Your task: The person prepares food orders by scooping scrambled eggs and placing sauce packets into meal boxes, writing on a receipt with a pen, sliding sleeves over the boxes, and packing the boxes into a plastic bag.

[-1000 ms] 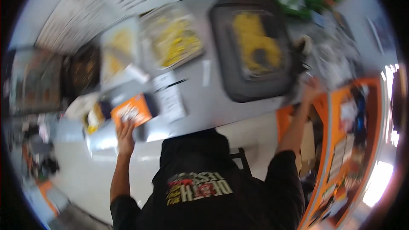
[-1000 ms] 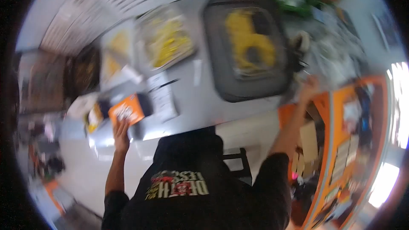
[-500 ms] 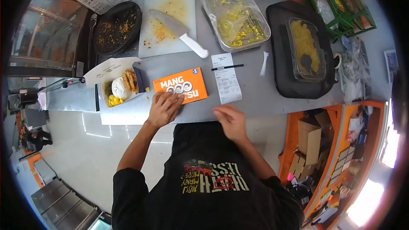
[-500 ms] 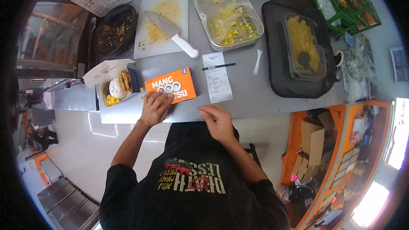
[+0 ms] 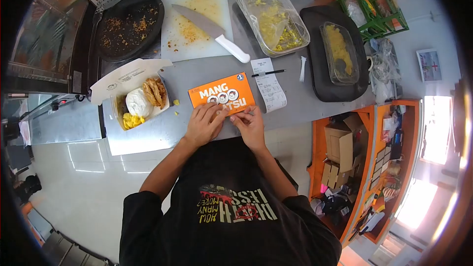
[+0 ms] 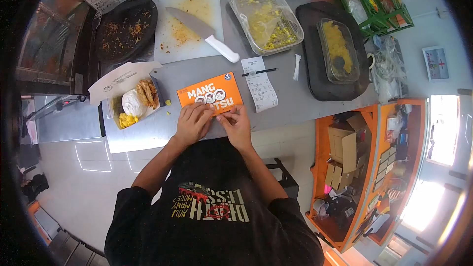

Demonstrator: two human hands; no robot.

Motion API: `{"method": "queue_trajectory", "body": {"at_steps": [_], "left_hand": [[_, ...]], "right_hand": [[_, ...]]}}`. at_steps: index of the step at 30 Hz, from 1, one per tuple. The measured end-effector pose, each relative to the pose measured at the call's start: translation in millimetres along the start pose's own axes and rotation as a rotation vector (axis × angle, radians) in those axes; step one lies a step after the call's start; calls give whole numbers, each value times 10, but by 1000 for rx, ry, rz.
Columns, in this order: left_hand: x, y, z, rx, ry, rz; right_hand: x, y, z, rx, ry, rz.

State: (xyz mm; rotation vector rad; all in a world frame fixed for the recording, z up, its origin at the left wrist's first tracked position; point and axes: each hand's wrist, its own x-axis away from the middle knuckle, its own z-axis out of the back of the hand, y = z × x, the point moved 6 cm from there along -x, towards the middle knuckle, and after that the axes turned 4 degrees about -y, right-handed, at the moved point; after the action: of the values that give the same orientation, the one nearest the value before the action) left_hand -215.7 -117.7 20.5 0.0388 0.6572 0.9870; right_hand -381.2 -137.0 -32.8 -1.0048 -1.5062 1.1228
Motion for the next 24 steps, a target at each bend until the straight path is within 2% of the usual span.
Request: {"method": "queue_trajectory", "body": {"at_steps": [6,9,13,15,21,24], "left_hand": [[43,-49,-29,71,39,86],[53,-59,-28,105,84,113],[56,-35,-6,47,26,19],[48,-22,15,17,-28,-31],[65,-21,-83,9,-61,71],[66,-18,-86,25,-55,71]], "right_hand": [[83,-402,-123,-172,-7,147],[14,-99,-43,43,28,23],[19,55,-34,25,35,-36],[18,26,-27,20,36,-41],[30,180,42,100,50,-63],[-9,239,21,-24,78,76]]}}
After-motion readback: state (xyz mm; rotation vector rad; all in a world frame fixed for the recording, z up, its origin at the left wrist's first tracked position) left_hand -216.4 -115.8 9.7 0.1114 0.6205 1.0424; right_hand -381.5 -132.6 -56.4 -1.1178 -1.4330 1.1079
